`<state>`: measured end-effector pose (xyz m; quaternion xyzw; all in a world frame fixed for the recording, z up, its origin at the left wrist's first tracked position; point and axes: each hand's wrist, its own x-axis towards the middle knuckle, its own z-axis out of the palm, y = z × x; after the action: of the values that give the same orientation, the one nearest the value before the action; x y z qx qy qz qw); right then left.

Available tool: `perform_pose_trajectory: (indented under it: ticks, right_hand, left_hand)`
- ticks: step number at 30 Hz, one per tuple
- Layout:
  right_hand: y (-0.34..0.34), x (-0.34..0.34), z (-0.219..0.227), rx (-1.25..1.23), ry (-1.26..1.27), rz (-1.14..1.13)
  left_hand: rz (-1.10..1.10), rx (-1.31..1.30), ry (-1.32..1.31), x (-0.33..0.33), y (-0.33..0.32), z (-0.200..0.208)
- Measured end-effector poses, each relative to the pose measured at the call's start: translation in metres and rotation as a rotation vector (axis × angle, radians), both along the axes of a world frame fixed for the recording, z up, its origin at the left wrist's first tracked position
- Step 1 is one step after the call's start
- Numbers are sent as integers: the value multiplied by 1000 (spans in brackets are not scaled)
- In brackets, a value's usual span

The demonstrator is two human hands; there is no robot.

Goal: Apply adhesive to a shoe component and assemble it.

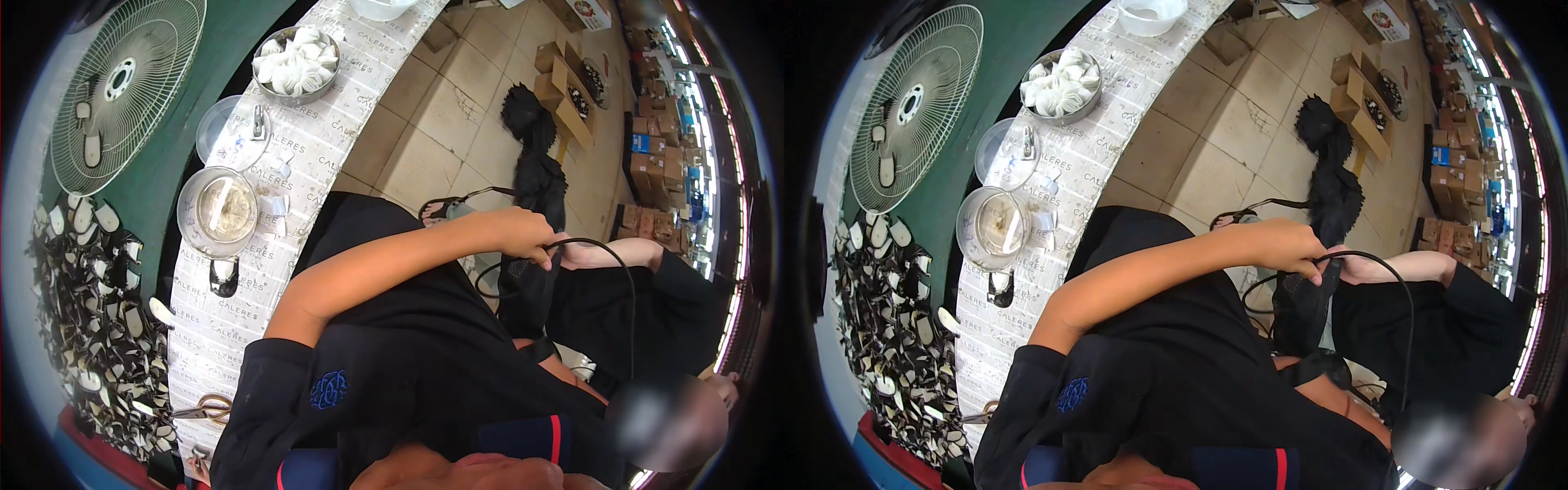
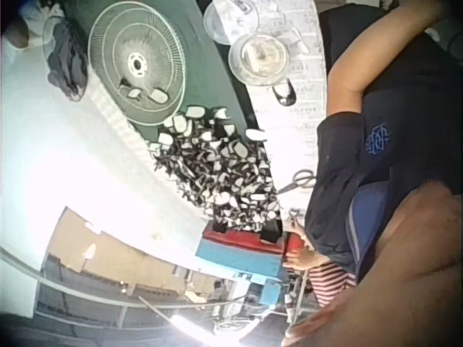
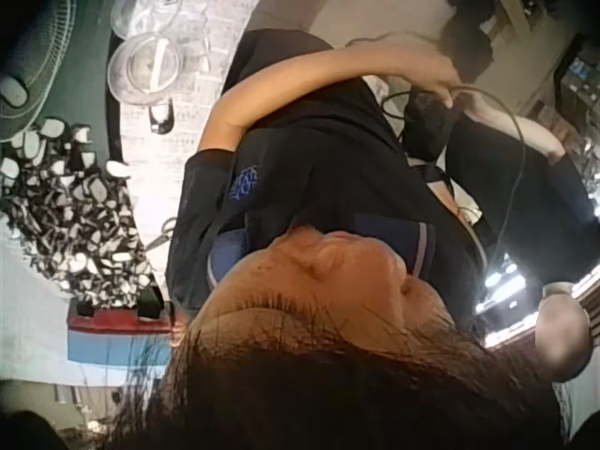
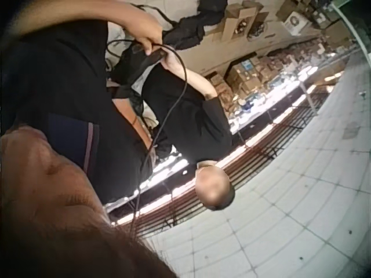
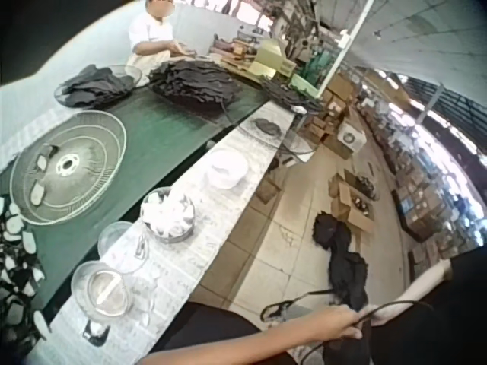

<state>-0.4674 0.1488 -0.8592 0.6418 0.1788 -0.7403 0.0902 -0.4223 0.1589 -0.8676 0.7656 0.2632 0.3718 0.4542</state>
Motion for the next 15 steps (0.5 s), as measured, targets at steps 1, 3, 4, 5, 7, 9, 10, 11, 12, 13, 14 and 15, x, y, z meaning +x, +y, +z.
perform_pose_trajectory:
  ticks: [1, 3, 4, 5, 7, 9, 10, 11, 12, 13, 14, 15]
  right_hand:
    - [-5, 25, 14, -6, 124, 8]
    - [-13, 67, 52, 20, 348, -2]
    - [1, 100, 66, -11, 492, 13]
    - [-30, 144, 102, -1, 589, 10]
    - [-29, 173, 144, -5, 805, 21]
    - [-27, 158, 141, 281, 556, -487]
    - [-26, 96, 141, -23, 1086, -418]
    - [-23, 76, 145, 225, 832, -433]
    - [-14, 63, 145, 396, 732, -451]
    - [8, 45, 149, 382, 743, -377]
    - [39, 34, 156, 375, 801, -192]
    - [69, 17, 161, 462, 824, -7]
  left_hand:
    - [43, -25, 32, -1, -1, -7]
    - [27, 3, -14, 7, 3, -9]
    - [3, -79, -72, 7, 3, -20]
    - [-51, -123, -177, 11, 5, -21]
    - [-4, -115, -259, 11, 3, -22]
    - [69, -100, -290, 6, 1, -25]
    - [81, -105, -300, 3, 1, -27]
    - [59, -63, -185, -4, -2, -28]
    - [21, -7, -70, -7, -4, -25]
    - [47, -14, -79, -7, -5, -28]
    - [-68, 35, -39, -2, -7, -31]
    - [-174, 68, 16, 0, -9, -41]
